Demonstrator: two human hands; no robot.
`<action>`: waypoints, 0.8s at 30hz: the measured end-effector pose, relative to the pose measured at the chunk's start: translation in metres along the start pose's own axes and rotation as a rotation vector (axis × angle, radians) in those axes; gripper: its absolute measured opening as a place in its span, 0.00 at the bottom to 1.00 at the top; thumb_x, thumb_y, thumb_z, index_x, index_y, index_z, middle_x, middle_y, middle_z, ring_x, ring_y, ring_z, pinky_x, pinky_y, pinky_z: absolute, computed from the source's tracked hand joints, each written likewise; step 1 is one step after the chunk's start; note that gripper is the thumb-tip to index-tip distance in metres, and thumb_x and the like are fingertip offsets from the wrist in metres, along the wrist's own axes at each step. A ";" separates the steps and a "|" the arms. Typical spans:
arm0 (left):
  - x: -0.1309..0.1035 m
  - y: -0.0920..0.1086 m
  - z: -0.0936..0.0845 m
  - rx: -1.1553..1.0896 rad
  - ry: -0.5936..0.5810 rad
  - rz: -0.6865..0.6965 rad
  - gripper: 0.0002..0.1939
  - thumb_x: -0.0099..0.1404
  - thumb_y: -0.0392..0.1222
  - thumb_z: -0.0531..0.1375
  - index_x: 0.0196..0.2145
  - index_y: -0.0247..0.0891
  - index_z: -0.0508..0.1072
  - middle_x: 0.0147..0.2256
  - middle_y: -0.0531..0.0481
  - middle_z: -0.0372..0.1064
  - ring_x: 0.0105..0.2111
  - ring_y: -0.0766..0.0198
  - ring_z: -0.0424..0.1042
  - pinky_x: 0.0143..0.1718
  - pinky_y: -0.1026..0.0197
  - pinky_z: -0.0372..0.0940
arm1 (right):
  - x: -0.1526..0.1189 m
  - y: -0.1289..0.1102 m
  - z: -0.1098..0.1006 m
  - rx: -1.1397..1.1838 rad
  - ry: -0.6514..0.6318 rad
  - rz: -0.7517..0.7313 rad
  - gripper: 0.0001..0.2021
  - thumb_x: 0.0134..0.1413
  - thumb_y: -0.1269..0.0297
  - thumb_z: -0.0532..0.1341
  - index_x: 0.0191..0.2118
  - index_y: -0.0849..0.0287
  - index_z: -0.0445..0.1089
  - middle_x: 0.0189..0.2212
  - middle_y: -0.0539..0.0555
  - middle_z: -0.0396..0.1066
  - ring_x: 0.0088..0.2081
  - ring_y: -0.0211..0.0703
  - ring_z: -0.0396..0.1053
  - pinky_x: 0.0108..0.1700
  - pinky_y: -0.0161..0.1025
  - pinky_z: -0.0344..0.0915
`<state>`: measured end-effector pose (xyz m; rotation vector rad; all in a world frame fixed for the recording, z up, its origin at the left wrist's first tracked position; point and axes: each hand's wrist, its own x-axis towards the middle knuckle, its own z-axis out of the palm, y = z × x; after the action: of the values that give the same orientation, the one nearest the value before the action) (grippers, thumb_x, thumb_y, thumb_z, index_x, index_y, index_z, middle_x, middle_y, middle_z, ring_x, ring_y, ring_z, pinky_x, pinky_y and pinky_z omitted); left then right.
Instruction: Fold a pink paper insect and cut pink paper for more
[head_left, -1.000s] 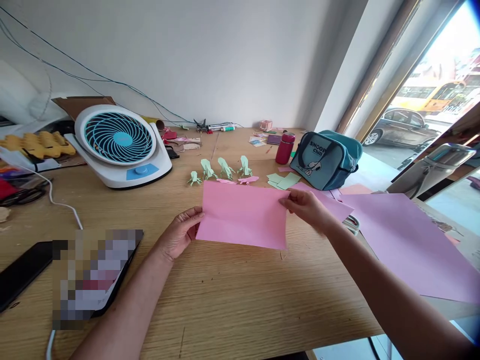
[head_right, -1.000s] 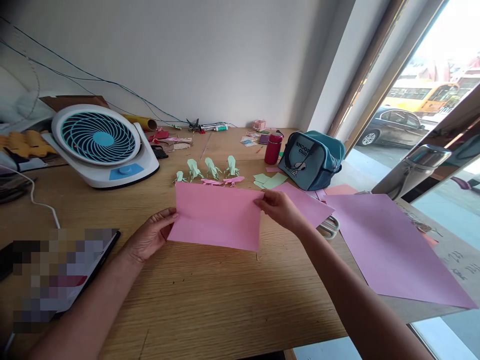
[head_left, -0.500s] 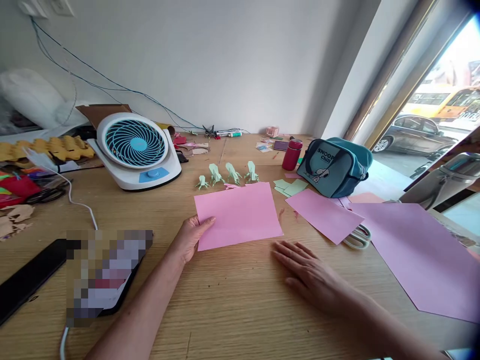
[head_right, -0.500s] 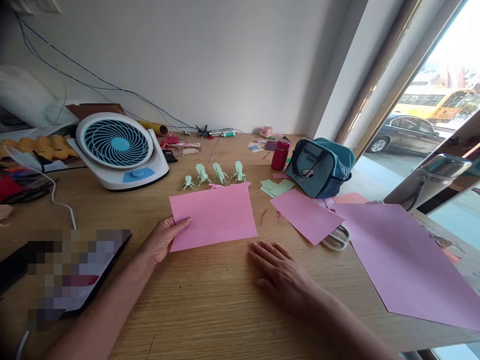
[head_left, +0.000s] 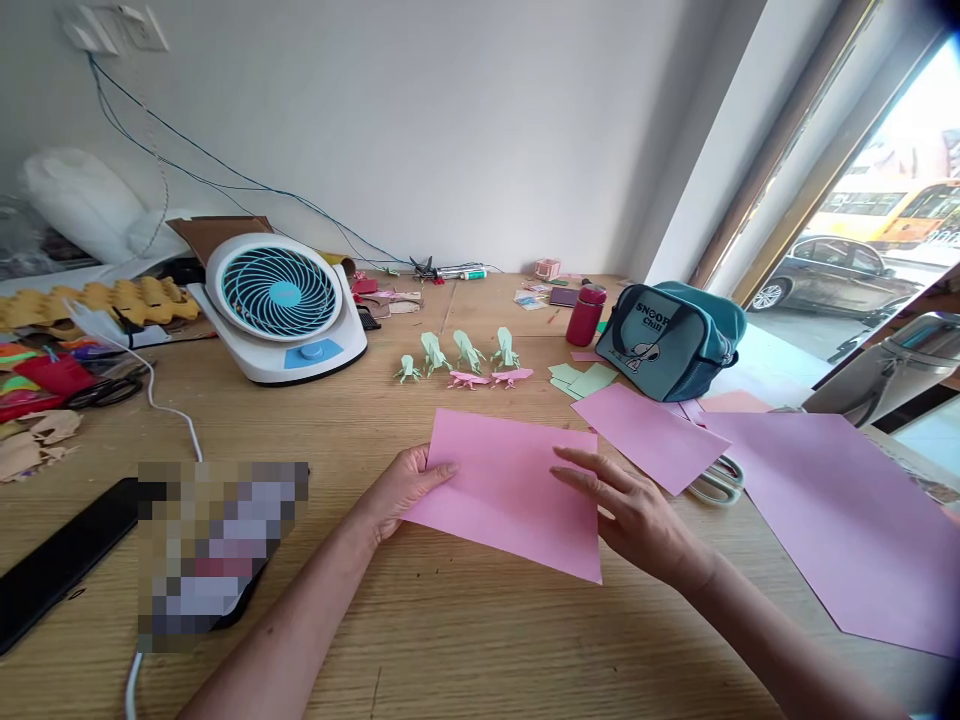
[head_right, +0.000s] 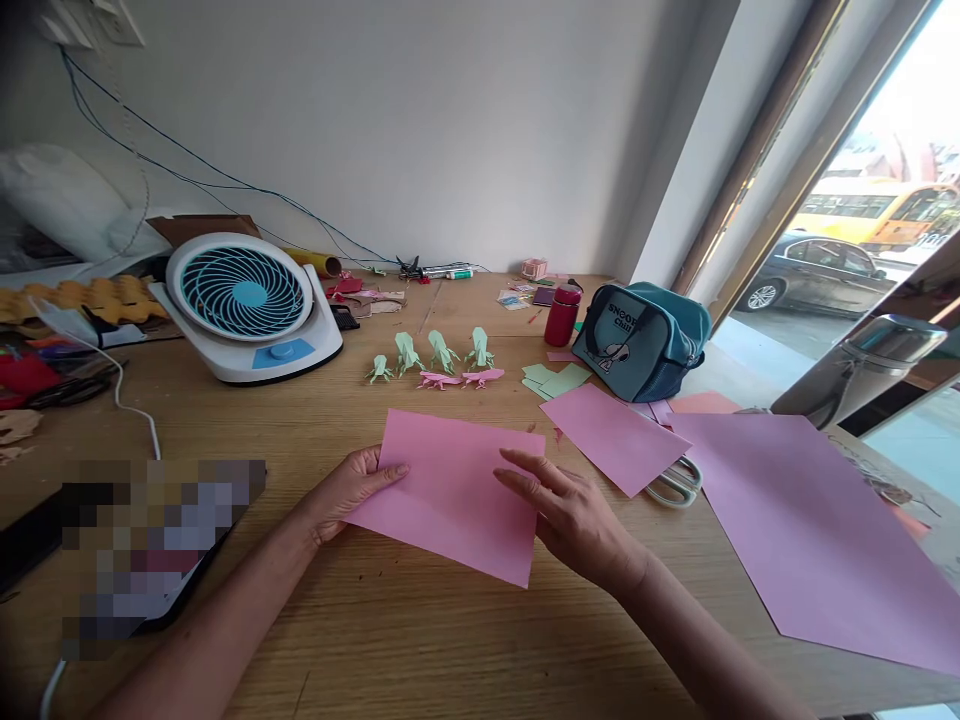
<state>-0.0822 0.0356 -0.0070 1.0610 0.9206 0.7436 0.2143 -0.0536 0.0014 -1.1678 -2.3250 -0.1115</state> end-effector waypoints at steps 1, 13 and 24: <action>0.002 -0.001 -0.002 0.031 -0.009 0.015 0.30 0.49 0.49 0.72 0.47 0.32 0.73 0.40 0.42 0.79 0.34 0.59 0.77 0.36 0.60 0.68 | 0.000 -0.001 0.002 0.087 -0.010 0.006 0.31 0.55 0.83 0.49 0.61 0.52 0.63 0.61 0.57 0.64 0.57 0.47 0.68 0.54 0.45 0.71; -0.020 0.021 0.021 1.119 0.036 0.849 0.39 0.61 0.56 0.63 0.65 0.41 0.57 0.65 0.41 0.56 0.65 0.49 0.54 0.65 0.45 0.50 | 0.008 -0.008 0.032 0.438 0.076 0.322 0.22 0.57 0.77 0.53 0.52 0.52 0.73 0.54 0.54 0.73 0.55 0.46 0.71 0.55 0.45 0.70; -0.018 0.000 0.029 1.114 0.065 0.744 0.12 0.69 0.40 0.54 0.42 0.41 0.78 0.43 0.48 0.79 0.42 0.59 0.78 0.44 0.59 0.70 | -0.030 -0.043 0.030 -0.040 -0.063 0.330 0.36 0.65 0.59 0.53 0.72 0.56 0.35 0.70 0.61 0.40 0.70 0.57 0.42 0.66 0.60 0.52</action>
<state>-0.0638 0.0084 0.0034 2.4563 1.0007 0.8614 0.1835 -0.0931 -0.0325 -1.5769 -2.1564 -0.0024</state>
